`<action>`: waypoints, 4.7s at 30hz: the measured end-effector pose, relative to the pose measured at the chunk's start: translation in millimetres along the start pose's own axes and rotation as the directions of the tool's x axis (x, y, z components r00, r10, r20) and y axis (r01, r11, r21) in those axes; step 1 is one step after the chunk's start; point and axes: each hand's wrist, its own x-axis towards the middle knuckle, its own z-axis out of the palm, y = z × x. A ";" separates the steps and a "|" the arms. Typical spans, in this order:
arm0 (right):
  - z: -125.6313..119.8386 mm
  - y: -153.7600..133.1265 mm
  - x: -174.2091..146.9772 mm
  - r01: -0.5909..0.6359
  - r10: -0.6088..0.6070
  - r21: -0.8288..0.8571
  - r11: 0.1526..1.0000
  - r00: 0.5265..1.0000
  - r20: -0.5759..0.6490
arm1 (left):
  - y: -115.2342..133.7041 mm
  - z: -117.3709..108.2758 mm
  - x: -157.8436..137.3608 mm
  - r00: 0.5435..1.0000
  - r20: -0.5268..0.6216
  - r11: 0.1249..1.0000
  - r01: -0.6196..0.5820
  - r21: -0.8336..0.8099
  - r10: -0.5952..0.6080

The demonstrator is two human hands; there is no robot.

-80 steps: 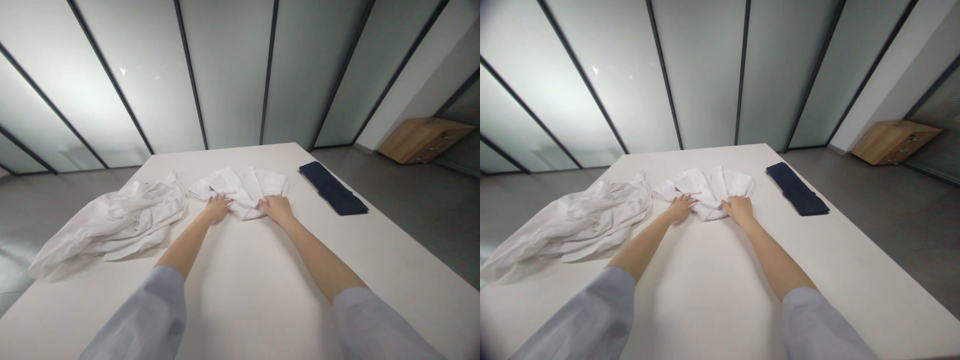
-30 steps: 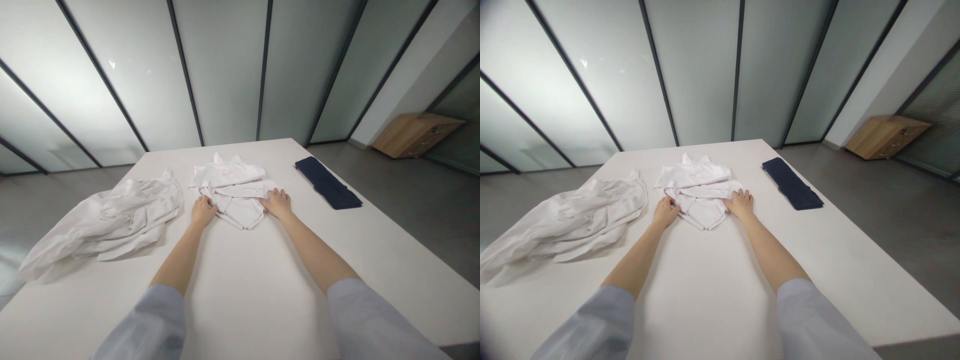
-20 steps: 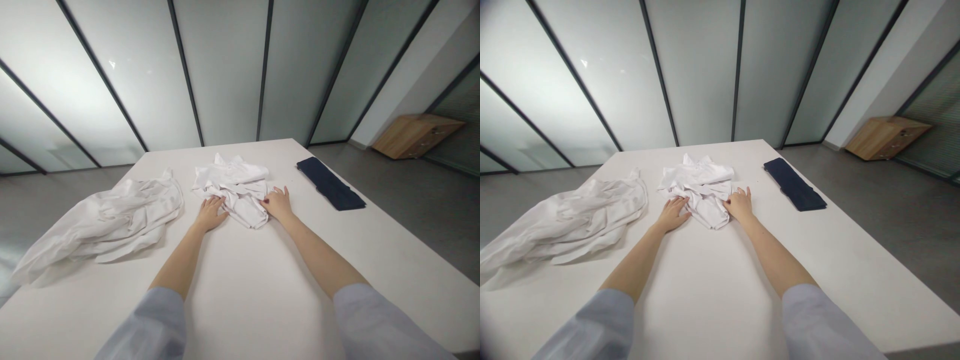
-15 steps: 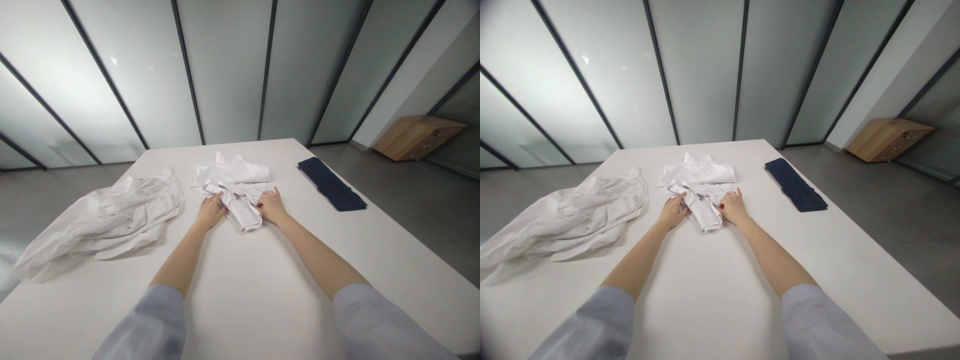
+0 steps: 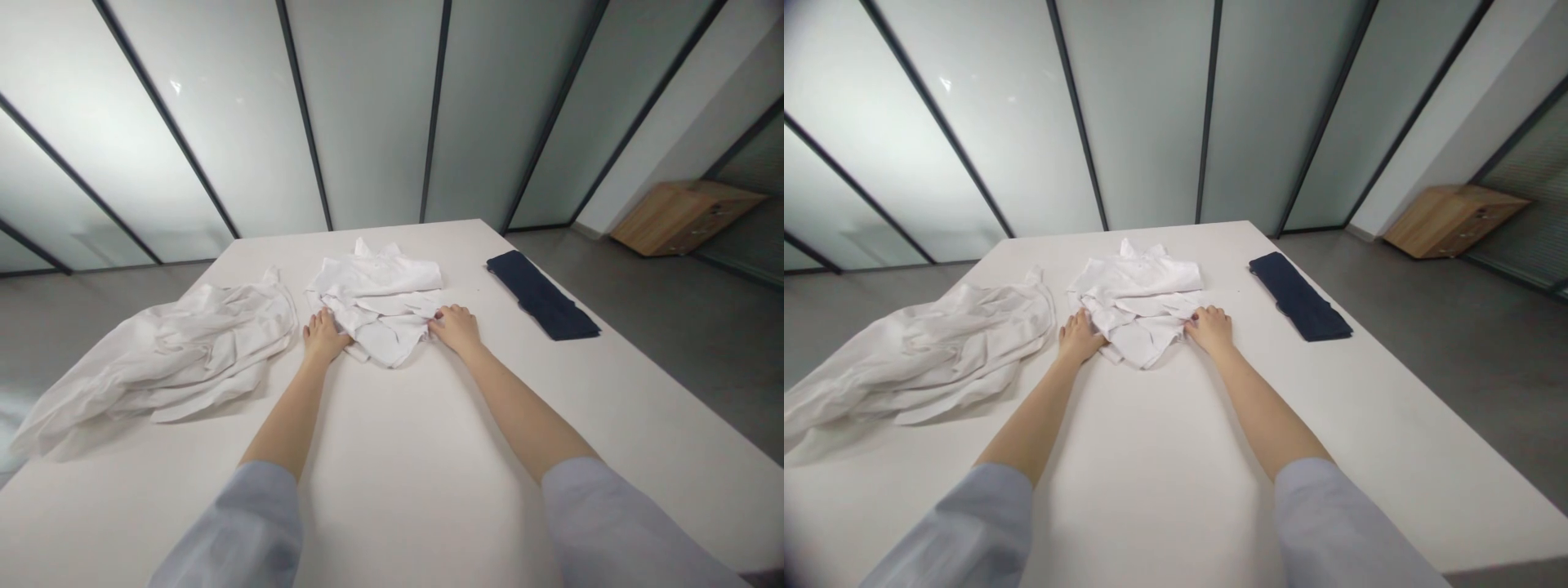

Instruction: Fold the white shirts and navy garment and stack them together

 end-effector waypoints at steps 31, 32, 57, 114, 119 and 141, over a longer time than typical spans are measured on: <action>6.0 -6.1 -0.8 0.224 -0.222 0.068 0.972 0.975 -0.028 | 11.0 -8.2 -0.2 0.979 0.033 0.966 -0.191 -0.176 0.200; 2.5 -6.3 -0.5 0.213 -0.211 0.059 0.975 0.977 -0.029 | 10.6 -10.0 0.6 0.979 0.058 0.967 -0.182 -0.177 0.194; 17.7 3.9 1.1 0.127 -0.126 0.025 0.992 0.991 -0.035 | -6.3 -28.6 1.2 0.771 0.518 0.895 -0.446 0.026 0.369; 15.2 -22.1 -8.8 0.231 -0.222 -0.015 0.973 0.951 0.216 | 5.1 0.4 -9.0 0.941 0.213 0.932 -0.305 0.194 0.264; 4.9 -23.8 -11.3 0.257 -0.243 -0.029 0.966 0.942 0.231 | 6.4 0.7 -8.2 0.940 0.230 0.936 -0.297 0.188 0.252; -51.6 -4.8 -15.0 0.231 -0.237 0.062 0.971 0.963 0.127 | -14.6 -34.9 -43.4 0.885 -0.031 0.881 -0.466 -0.077 0.465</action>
